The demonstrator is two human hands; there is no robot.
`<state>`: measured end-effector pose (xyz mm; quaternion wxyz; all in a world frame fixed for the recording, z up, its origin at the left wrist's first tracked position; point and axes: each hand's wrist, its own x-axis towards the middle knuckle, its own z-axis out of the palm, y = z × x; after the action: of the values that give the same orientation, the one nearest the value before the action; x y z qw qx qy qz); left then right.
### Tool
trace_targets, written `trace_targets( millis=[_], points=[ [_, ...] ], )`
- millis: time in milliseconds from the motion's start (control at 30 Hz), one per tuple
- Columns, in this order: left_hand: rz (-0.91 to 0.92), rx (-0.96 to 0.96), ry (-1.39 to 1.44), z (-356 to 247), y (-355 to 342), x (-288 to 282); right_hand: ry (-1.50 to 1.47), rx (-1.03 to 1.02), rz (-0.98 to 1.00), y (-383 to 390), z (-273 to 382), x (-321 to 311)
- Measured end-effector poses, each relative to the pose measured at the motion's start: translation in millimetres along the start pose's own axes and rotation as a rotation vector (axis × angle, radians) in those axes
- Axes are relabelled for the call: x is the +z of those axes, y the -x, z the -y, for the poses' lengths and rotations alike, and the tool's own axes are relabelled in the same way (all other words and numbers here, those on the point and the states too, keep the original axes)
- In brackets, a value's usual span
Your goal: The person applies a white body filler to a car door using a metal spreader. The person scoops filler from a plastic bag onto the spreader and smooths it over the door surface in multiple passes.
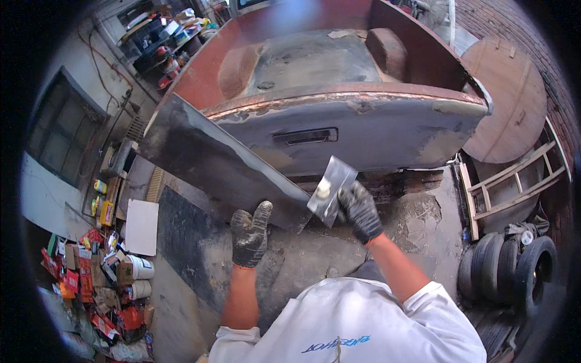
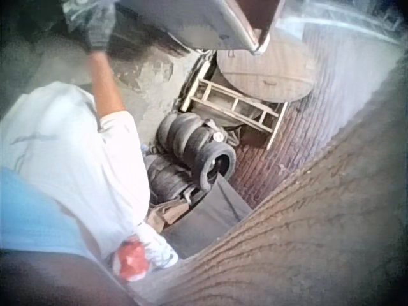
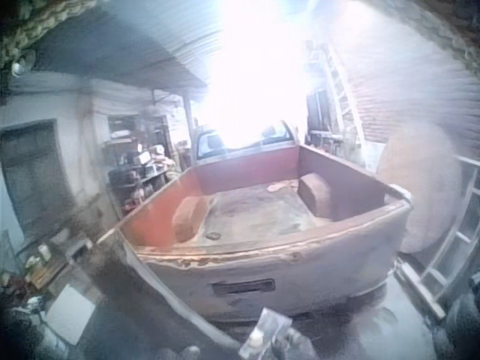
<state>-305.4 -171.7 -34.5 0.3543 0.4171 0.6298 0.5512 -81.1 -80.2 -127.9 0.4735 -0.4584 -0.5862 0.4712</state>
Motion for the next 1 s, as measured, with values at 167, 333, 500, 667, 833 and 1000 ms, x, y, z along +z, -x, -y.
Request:
trace_targets(
  millis=[167, 333, 500, 667, 833, 1000],
  points=[
    [-0.088, 0.162, -0.114, 6, 7, -3, 0.292, -0.09, -0.084, 16, -3, 31],
    [-0.024, 0.335, -0.436, 36, 21, 7, 0.787, -0.838, -0.402, -18, 59, 41],
    [0.001, 0.244, -0.613, 39, 28, 16, 0.836, -0.67, -0.386, -26, 86, 19],
    [-0.183, 0.172, 0.012, 8, 21, 31, 0.292, -0.194, -0.215, 23, 26, -3],
    [-0.193, 0.005, -0.177, -13, 38, 49, -0.02, 0.062, -0.257, 50, 13, 2],
    [-0.008, 0.038, -0.199, -6, 63, 56, 0.201, -0.023, -0.248, 42, 31, -6]
  ],
)
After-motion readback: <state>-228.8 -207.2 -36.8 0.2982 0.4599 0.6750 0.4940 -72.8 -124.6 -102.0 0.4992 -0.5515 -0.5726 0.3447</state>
